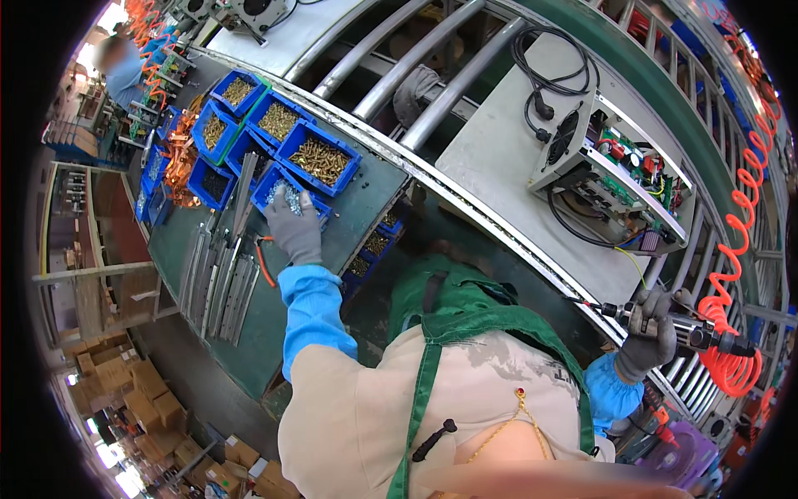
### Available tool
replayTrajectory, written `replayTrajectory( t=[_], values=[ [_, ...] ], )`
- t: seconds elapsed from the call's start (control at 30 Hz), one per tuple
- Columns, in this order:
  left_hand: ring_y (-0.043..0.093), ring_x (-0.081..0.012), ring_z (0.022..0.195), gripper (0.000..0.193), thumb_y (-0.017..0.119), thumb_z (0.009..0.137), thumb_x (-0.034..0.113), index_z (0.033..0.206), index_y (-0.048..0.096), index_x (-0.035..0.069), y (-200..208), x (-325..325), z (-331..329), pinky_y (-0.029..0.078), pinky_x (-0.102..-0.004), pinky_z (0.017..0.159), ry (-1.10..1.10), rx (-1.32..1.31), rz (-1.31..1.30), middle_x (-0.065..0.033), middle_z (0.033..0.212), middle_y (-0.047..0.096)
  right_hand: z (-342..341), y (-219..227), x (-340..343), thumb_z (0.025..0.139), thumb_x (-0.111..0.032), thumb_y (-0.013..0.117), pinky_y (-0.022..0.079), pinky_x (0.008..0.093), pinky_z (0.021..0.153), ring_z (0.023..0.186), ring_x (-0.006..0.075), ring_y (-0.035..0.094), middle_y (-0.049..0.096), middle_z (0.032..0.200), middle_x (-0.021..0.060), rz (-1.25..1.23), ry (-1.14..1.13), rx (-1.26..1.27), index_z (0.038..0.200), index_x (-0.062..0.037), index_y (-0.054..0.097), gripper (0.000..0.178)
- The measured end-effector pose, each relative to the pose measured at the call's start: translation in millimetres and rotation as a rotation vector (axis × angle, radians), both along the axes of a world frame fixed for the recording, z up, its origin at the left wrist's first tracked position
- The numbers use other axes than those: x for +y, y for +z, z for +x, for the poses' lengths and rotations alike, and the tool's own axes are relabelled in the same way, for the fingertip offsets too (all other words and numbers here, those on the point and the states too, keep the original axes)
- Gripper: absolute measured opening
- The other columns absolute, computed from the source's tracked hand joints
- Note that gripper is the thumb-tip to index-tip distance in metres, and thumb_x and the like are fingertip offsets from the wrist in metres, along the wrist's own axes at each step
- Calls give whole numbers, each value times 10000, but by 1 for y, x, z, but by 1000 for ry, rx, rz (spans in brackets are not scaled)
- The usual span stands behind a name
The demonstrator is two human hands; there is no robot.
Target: Assembling an electronic unit inside a metal chassis using a pneumatic screwdriver.
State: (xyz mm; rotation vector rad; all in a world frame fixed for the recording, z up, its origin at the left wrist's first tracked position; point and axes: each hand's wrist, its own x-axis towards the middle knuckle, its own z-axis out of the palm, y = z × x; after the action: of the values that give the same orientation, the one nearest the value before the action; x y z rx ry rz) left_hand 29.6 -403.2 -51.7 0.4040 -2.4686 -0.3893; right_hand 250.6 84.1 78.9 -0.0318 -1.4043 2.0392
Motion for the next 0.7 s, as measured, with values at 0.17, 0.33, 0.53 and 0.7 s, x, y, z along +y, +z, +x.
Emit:
replayTrajectory(
  t=[0.17,0.33,0.53,0.7],
  values=[
    [646,-208,791,396,791,799,218,1126,678,24,50,150,34,530,-346,744,-912,-218,528,-89,883,674,-22,1,-20,840,-120,686,384,275,480,693,164,420,415,719,14,-201,38,41,1316,-69,503,513],
    [592,-289,732,466,850,636,339,1015,708,109,87,282,63,498,-403,625,-1758,-102,379,-79,803,633,-37,-8,-56,817,-136,705,434,361,626,710,173,479,508,896,45,-259,340,65,1241,-90,497,475],
    [586,-254,731,292,796,634,197,893,672,142,73,288,51,497,-407,609,-1782,-264,212,-38,744,610,25,22,-38,893,-231,714,475,376,1012,1147,284,612,608,1280,211,552,465,-723,1335,7,544,530],
    [605,-268,778,229,749,669,189,875,656,150,60,292,49,518,-415,645,-1909,-271,-12,-37,727,601,39,55,-7,756,-308,792,502,404,895,1035,317,645,635,1159,223,773,192,-703,1308,25,569,682]
  ],
)
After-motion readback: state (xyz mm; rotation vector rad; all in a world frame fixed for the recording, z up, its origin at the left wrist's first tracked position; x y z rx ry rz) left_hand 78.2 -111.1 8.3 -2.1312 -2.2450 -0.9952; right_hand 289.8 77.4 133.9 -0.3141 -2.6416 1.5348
